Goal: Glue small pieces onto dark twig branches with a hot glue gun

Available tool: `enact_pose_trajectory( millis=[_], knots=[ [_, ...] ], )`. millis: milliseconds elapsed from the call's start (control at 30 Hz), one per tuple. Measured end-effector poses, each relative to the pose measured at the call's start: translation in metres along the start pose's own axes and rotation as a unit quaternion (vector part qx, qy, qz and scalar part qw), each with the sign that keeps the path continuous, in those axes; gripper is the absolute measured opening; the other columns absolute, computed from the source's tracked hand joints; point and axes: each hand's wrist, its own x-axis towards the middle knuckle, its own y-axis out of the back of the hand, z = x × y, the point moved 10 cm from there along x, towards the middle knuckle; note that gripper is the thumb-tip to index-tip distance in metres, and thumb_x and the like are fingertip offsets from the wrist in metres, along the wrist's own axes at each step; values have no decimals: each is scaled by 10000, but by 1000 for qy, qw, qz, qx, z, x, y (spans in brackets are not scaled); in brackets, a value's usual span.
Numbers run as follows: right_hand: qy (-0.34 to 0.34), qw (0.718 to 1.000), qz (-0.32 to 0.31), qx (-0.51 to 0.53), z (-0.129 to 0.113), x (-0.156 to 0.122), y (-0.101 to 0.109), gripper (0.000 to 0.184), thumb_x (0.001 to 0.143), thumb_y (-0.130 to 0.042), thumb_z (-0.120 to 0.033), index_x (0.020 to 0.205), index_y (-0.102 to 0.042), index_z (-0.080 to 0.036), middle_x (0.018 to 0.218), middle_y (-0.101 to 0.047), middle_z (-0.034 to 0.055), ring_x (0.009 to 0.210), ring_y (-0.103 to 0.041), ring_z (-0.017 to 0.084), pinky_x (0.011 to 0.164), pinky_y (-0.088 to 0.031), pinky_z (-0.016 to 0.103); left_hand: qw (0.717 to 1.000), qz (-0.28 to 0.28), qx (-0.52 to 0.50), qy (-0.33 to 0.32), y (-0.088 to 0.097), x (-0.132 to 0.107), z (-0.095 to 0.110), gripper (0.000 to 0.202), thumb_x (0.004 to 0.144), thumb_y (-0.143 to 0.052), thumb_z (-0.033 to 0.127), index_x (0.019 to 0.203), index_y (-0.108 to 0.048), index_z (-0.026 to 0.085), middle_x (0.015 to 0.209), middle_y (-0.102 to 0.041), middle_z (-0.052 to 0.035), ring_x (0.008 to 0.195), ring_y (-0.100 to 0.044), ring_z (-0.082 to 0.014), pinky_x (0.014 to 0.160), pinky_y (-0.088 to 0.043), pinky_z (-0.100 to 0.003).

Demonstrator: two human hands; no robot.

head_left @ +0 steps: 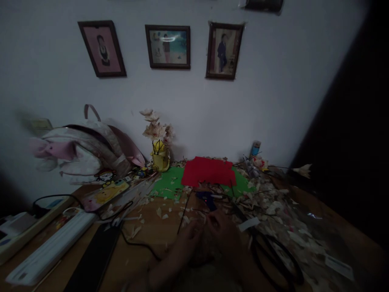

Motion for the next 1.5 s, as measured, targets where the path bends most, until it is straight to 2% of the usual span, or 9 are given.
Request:
enact_pose_trajectory(
  millis=[233, 433, 600, 700, 767, 900, 1100, 1267, 1500],
  knots=[
    [25, 999, -23, -32, -2, -2, -7, 230, 844, -393, -283, 766, -597, -209, 760, -635, 35, 707, -579, 149, 645, -411, 259, 1000, -3, -13, 3, -1, 0, -1, 219, 747, -464, 320, 867, -587, 183, 844, -643, -25, 814, -547, -192, 723, -400, -257],
    [26, 997, 16, -73, -4, -1, 3, 171, 820, -437, -277, 809, -591, -203, 768, -623, 28, 696, -579, 149, 618, -408, 252, 1000, -5, -24, 9, -1, -2, 6, 166, 746, -462, 310, 793, -566, 190, 783, -625, -11, 768, -540, -179, 704, -396, -255],
    [39, 996, 9, -78, -7, -1, 2, 183, 822, -421, -248, 742, -580, -205, 746, -614, 29, 650, -562, 143, 568, -389, 254, 1000, -11, -16, 5, -2, 1, -2, 176, 757, -456, 317, 800, -560, 183, 781, -615, -12, 745, -532, -171, 685, -395, -247],
    [15, 1000, 10, -19, -5, -1, 4, 170, 817, -428, -260, 737, -569, -206, 738, -606, 24, 673, -565, 141, 598, -408, 248, 1000, -1, -28, 2, 0, 2, -6, 213, 766, -452, 348, 845, -558, 181, 840, -615, -21, 815, -530, -181, 738, -388, -250],
    [-30, 998, 33, 37, 1, -2, 9, 123, 785, -475, -276, 821, -567, -202, 761, -601, 21, 707, -568, 141, 636, -429, 243, 1000, 3, -30, 5, 1, 2, -4, 243, 777, -433, 377, 860, -554, 183, 871, -612, -26, 853, -525, -187, 762, -379, -251],
    [-61, 993, 47, 85, 8, 0, 10, 245, 735, -527, -287, 955, -574, -190, 881, -604, 48, 822, -562, 165, 726, -442, 268, 999, 9, -40, 19, 5, -1, 5, 302, 768, -417, 457, 816, -543, 187, 838, -607, -16, 822, -523, -184, 738, -377, -250],
    [-67, 991, -4, 118, 11, 4, -2, 147, 760, -509, -296, 801, -609, -197, 815, -614, 35, 783, -570, 155, 697, -435, 253, 996, 32, -58, 59, 12, 0, 8, 306, 681, -486, 497, 686, -506, 192, 685, -555, 9, 723, -511, -170, 681, -377, -253],
    [-58, 991, 10, 117, 11, 4, 0, 114, 740, -512, -267, 763, -595, -191, 780, -604, 25, 742, -562, 149, 664, -427, 243, 991, 15, -110, 71, 7, 2, -2, 335, 688, -476, 512, 726, -527, 183, 696, -574, 9, 728, -527, -161, 680, -388, -243],
    [-71, 989, 7, 127, 18, 4, -4, 130, 737, -514, -297, 716, -590, -193, 729, -603, 14, 684, -558, 142, 617, -417, 232, 990, 0, -121, 79, 6, 4, -12, 279, 706, -486, 456, 732, -552, 186, 661, -574, 16, 692, -524, -159, 644, -387, -250]
  ],
)
